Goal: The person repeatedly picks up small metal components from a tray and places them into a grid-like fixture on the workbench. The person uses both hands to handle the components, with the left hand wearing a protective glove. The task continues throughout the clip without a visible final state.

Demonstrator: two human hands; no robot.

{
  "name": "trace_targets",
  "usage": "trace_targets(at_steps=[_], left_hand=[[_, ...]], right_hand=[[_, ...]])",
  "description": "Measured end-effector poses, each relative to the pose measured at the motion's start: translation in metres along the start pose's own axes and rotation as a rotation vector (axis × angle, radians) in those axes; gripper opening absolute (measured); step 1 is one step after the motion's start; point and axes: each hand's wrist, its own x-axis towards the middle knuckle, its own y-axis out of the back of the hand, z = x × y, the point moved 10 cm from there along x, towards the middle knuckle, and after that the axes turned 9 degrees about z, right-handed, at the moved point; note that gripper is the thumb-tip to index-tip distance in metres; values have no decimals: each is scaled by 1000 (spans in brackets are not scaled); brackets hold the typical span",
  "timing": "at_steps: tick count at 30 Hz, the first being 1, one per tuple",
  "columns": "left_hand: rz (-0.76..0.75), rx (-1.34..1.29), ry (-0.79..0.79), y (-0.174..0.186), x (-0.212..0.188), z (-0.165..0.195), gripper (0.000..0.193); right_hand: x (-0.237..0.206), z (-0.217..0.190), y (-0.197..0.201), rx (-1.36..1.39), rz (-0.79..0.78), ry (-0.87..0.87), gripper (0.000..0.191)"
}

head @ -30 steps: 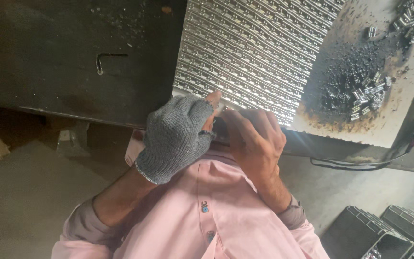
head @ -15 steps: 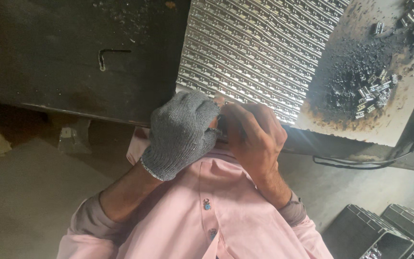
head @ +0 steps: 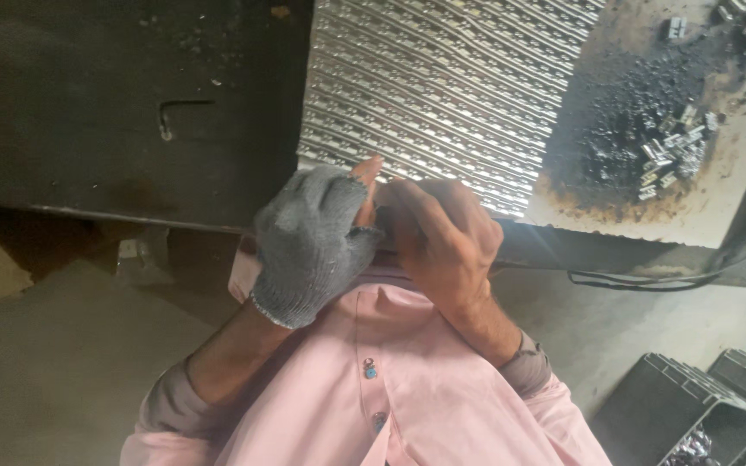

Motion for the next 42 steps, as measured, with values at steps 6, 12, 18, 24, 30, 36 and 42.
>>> trace_targets(at_steps=[6, 12, 18, 24, 30, 36, 42], left_hand=[[-33, 68, -6, 7, 10, 9, 27], [-129, -158, -54, -2, 24, 45, 23], [-336, -385, -237, -88, 46, 127, 39], [-174, -252, -288, -195, 97, 173, 17], [-193, -93, -281, -249, 113, 172, 14], [0, -427, -252, -173, 127, 157, 16], [-239, -688, -31, -87, 83, 116, 10]], right_hand=[[-8, 12, 16, 62, -12, -76, 31], [-10, 116, 127, -268, 337, -358, 14], [-8, 165, 139, -489, 220, -227, 17], [-31, 194, 150, -178, 349, -460, 19], [-30, 182, 152, -237, 283, -413, 22], [-1, 154, 140, -414, 175, -214, 24], [6, 155, 150, -272, 155, -300, 11]])
